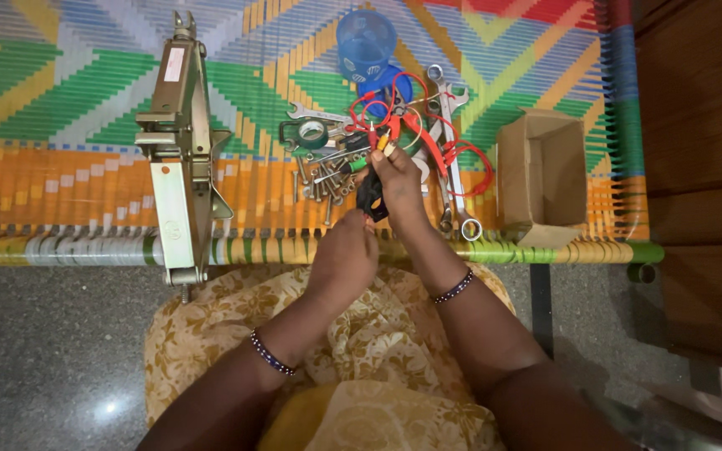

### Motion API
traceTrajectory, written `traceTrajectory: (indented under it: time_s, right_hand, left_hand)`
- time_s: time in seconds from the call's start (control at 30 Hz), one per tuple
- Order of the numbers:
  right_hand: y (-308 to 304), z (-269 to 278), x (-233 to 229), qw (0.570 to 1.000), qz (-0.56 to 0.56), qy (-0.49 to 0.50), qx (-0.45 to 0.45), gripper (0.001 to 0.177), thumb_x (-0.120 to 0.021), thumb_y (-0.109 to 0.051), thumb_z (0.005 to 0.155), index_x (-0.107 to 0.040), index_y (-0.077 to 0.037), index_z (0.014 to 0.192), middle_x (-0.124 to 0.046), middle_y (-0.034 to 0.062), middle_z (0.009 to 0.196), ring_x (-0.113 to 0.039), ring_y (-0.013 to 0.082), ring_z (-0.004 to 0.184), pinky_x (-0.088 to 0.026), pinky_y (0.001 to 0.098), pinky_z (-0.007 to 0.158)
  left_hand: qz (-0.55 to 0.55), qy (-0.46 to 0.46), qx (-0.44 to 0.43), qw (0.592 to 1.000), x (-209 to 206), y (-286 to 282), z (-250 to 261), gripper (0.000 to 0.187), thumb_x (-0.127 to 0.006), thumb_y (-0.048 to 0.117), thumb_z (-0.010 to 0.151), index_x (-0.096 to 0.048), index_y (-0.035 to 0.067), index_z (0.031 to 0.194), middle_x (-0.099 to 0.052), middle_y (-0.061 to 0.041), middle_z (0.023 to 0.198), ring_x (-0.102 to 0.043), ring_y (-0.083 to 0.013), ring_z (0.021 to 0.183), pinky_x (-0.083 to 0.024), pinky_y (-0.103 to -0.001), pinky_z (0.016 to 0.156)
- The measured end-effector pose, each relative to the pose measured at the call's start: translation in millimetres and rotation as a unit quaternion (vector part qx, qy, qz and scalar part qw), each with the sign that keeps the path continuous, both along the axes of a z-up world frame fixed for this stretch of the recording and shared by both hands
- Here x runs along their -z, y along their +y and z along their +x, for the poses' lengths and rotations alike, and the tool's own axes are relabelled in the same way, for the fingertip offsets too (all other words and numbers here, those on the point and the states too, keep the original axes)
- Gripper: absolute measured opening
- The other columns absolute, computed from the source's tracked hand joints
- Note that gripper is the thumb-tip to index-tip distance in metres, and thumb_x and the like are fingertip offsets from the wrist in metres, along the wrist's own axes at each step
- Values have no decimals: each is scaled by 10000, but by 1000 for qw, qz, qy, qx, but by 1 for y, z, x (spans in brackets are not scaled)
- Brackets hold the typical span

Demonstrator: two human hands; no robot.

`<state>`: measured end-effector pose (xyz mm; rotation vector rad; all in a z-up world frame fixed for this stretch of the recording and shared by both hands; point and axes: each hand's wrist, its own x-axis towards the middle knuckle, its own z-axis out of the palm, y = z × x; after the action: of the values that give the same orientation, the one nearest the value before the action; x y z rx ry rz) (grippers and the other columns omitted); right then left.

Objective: The person sits on the floor and uses pliers to strip the insulation from a black wire, then handles a red wire and a small black component. Tools and a cardboard box are visible on a colorful woven mat.

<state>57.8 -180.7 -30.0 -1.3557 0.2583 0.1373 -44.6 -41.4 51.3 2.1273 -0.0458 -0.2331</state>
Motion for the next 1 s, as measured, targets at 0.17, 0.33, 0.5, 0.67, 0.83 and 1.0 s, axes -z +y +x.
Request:
traceTrajectory:
  time_s: [0.17, 0.33, 0.5, 0.67, 0.83, 1.0]
  right_hand:
    - [-7, 7, 4, 998, 50, 37, -9, 146, -631, -191, 1023, -617, -56, 969, -693, 89, 749, -655, 185, 616, -535, 321, 591]
    - [-13, 9, -7, 994, 95, 31, -47, 152, -623, -203, 1016, -601, -60, 972, -686, 86, 758, -671, 199, 647, -565, 348, 621]
    - [-17, 14, -13, 996, 46, -27, -71, 178, -604, -229, 1052, -618, -54, 1025, -686, 62, 823, -664, 157, 745, -550, 321, 706]
    - [1, 1, -5, 990, 12, -108, -88, 187, -600, -240, 1079, -614, -59, 1121, -688, 29, 965, -635, 109, 880, -529, 282, 827]
    - [15, -15, -7, 991, 78, -66, -87, 178, -622, -225, 1079, -619, -50, 1109, -685, 31, 1012, -645, 117, 928, -536, 288, 843]
    - [18, -19, -26, 988, 133, -47, -71, 162, -631, -192, 1064, -628, -41, 1123, -694, 66, 1034, -656, 145, 940, -542, 298, 856]
  left_hand:
    - [-119, 95, 3, 988, 8, -7, -1, 211, -468, 162, 1007, -570, -13, 1068, -675, -192, 903, -693, -339, 788, -528, -467, 717]
    - [-139, 164, 5, 977, -4, -6, -3, 243, -490, 213, 1018, -556, -1, 1110, -654, -190, 908, -675, -314, 761, -505, -455, 694]
    - [22, 107, -16, 994, -16, 8, 4, 455, -688, 336, 945, -569, 29, 1259, -649, -183, 1087, -649, -320, 1004, -503, -462, 849]
    - [-36, -210, -65, 975, -14, 22, 18, 695, -814, 140, 788, -517, 0, 1401, -605, -224, 1256, -592, -415, 1146, -496, -493, 951]
    - [-56, -113, -95, 987, -3, 25, 26, 706, -818, 45, 795, -532, 44, 1440, -640, -215, 1175, -645, -375, 1027, -534, -429, 846]
    - [-124, -76, -74, 987, 4, 32, 30, 650, -799, 51, 805, -564, 64, 1412, -712, -178, 1114, -712, -323, 907, -558, -380, 783]
